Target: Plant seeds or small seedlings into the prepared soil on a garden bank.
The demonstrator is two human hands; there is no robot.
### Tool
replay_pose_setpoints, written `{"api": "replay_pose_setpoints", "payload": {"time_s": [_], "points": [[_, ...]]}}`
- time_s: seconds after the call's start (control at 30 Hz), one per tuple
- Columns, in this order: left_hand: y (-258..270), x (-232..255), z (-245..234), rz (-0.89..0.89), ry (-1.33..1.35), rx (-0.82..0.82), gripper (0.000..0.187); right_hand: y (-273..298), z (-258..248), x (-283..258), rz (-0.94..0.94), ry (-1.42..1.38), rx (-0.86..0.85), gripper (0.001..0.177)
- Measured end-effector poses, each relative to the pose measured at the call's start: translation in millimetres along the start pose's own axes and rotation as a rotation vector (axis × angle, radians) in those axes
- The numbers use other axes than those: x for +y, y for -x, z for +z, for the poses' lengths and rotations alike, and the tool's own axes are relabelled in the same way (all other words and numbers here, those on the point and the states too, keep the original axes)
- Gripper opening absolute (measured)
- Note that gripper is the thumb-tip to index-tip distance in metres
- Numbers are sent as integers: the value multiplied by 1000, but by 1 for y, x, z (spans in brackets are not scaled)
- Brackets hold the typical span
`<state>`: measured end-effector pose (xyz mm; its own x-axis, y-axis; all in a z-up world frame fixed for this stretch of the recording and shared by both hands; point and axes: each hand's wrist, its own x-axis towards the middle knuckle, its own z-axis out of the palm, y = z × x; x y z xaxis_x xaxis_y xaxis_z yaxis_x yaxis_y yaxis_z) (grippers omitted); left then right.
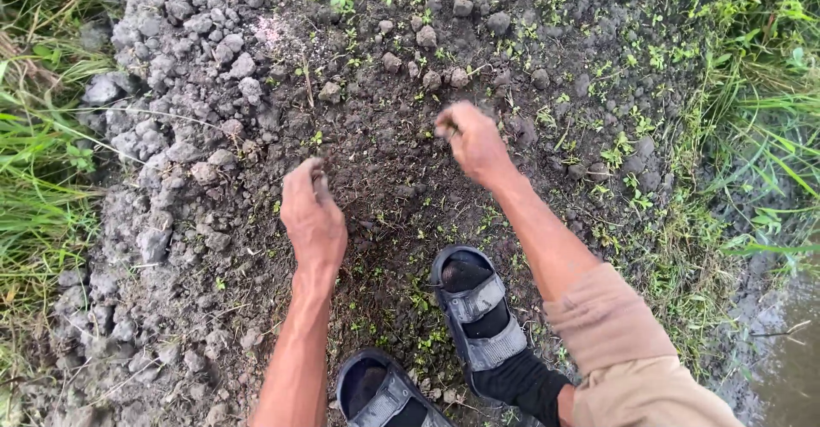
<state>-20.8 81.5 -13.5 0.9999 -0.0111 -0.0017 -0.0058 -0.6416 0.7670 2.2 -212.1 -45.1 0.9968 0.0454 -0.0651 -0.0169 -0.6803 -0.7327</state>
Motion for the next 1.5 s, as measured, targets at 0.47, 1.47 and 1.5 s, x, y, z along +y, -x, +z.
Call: {"api": "replay_pose_setpoints", "payload": {"time_s": [0.47, 1.47, 1.5], "points": [[66, 12, 12, 266, -222, -347, 36, 18, 19, -61, 313, -395, -101, 7], [-12, -33, -37, 157, -432, 90, 44, -60, 115, -127, -293, 448, -61, 7], [-24, -40, -25, 227, -481, 32, 42, -63, 116, -126, -344, 538, -71, 9]]}}
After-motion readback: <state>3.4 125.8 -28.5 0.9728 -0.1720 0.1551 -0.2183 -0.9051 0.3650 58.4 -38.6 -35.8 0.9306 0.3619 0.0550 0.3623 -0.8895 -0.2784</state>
